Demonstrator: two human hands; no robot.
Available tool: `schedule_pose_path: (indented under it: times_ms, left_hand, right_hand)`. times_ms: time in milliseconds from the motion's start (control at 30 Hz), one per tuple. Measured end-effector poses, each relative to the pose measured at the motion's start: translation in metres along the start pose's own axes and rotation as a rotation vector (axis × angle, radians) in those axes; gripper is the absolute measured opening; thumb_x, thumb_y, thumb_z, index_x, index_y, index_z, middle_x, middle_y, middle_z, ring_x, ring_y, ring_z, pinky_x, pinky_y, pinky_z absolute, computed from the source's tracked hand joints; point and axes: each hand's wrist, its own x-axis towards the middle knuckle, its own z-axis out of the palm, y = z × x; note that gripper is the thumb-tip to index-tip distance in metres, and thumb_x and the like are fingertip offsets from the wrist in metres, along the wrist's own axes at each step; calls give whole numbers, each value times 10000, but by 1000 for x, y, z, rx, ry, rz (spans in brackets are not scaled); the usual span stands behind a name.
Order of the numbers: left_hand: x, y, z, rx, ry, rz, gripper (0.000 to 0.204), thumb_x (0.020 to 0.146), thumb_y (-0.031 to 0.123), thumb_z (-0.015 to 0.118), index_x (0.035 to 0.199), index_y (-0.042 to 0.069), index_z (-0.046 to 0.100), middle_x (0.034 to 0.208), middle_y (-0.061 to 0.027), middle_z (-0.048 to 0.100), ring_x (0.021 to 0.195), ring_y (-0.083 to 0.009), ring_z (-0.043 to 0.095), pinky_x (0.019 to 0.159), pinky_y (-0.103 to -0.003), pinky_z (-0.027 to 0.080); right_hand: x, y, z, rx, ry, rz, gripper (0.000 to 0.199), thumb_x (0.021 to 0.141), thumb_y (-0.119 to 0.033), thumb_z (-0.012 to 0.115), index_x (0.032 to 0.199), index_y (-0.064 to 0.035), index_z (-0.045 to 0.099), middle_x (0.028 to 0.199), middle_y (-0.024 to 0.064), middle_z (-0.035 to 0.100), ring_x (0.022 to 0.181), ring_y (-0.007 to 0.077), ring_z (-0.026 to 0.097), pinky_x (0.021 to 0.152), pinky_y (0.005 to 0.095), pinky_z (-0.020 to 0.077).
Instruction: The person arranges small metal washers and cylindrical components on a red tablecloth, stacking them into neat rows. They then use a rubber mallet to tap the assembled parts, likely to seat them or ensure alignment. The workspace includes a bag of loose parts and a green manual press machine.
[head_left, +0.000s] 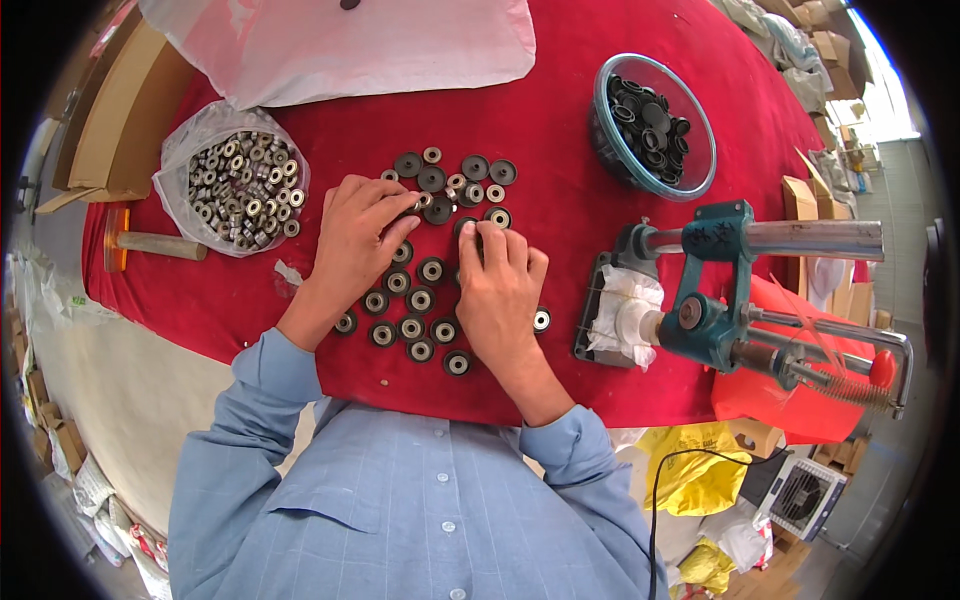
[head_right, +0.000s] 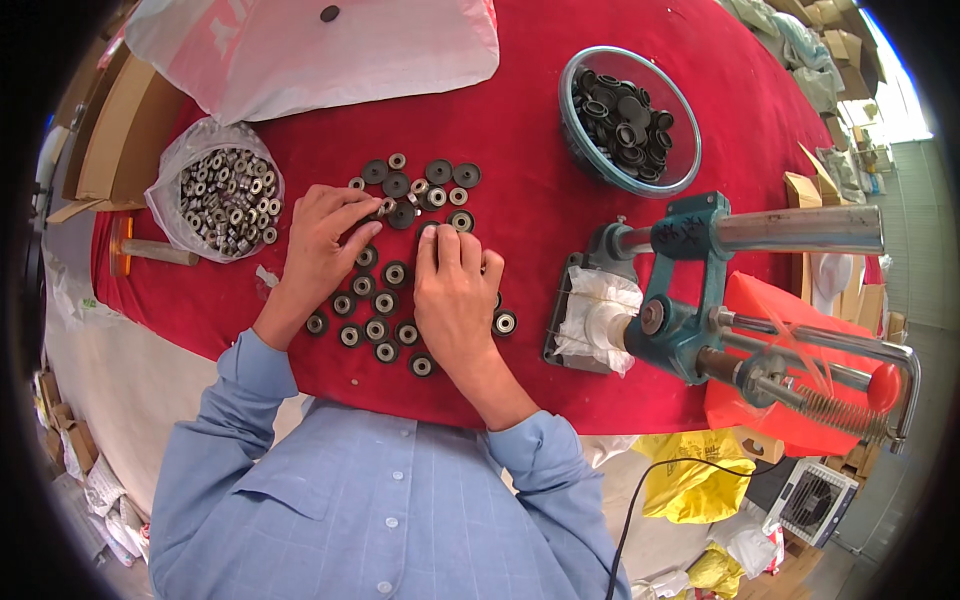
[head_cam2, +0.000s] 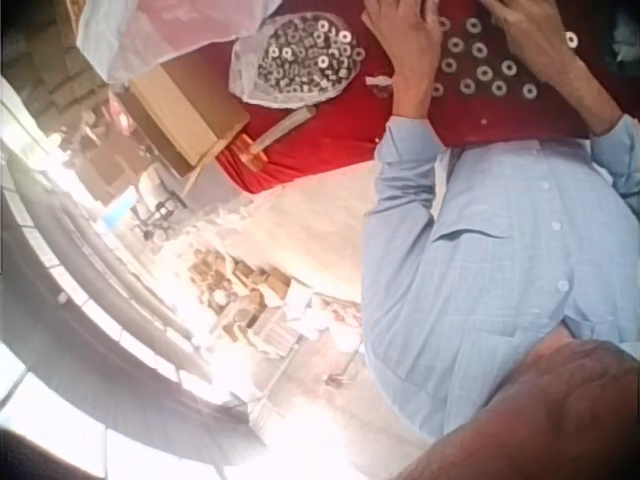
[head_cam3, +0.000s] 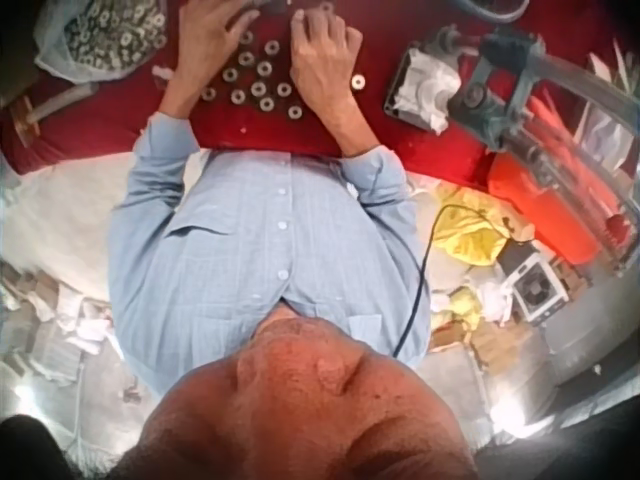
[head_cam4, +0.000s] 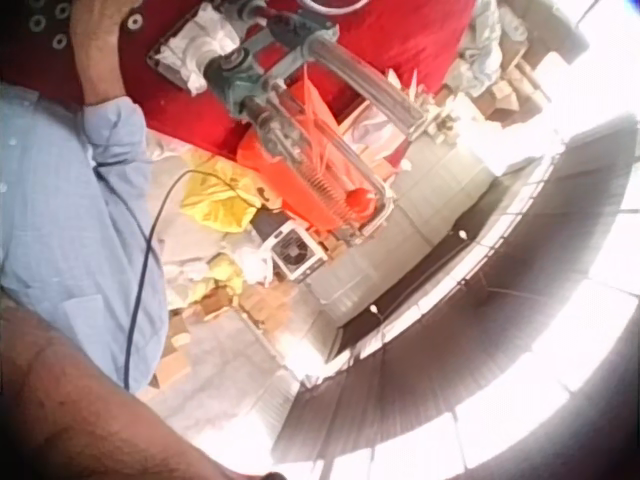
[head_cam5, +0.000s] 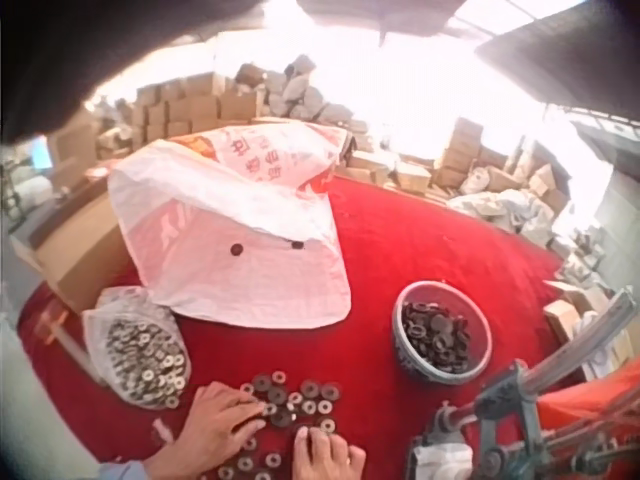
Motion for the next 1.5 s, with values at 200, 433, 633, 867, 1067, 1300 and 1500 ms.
schedule_pose_path:
  times_ms: [200,433,633,867,1067,1300,1500]
  left_hand:
    - [0,-9,10,-26,25,16,308,847,99,879,1150,108,828,1138,-8,777,1082,-255,668,946,-414,493]
    - [4,-7,-9,-175,109,-79,307,857,-2,850,1151,59,788,1089,-60,773,997,-219,723,897,-357,562]
    - [-11,-32,-24,-188,109,-232,240,879,17,838,1106,43,763,1045,-97,754,953,-249,744,788,-367,595]
    - [-13,-41,-14,-39,71,16,277,882,34,847,1152,51,794,1086,-99,747,956,-285,731,810,-404,598]
    - [-16,-31,-23,108,-28,124,310,888,95,824,1189,37,781,1183,-59,732,1045,-261,700,854,-426,562]
    - [-24,-28,-27,175,-54,112,339,906,107,794,1240,52,772,1221,-47,730,1122,-264,683,931,-435,534]
    - [-19,-26,-28,90,-49,41,312,898,99,805,1203,39,784,1185,-64,728,1119,-289,685,930,-436,534]
  right_hand:
    - [3,8,1,115,-52,37,469,798,-33,764,1267,-30,757,1264,60,672,1163,250,624,959,439,419]
    - [-5,8,4,132,-49,70,513,784,-18,776,1294,-57,748,1335,62,664,1224,256,613,992,447,422]
    - [7,14,1,286,3,126,439,831,-19,757,1265,-84,754,1280,66,682,1176,271,640,985,455,452]
    - [53,-3,11,317,64,11,336,893,-101,814,1226,-84,772,1224,56,704,1127,253,670,977,442,467]
    - [55,-10,35,116,14,-123,273,911,-125,808,1179,-78,788,1149,46,676,1081,259,637,998,446,440]
    - [52,-10,44,205,76,-119,177,935,-91,784,1108,-52,780,1107,79,714,1023,267,695,917,424,480]
    - [51,6,24,360,197,53,147,936,-42,784,1080,-51,756,1073,110,746,884,305,731,772,425,571]
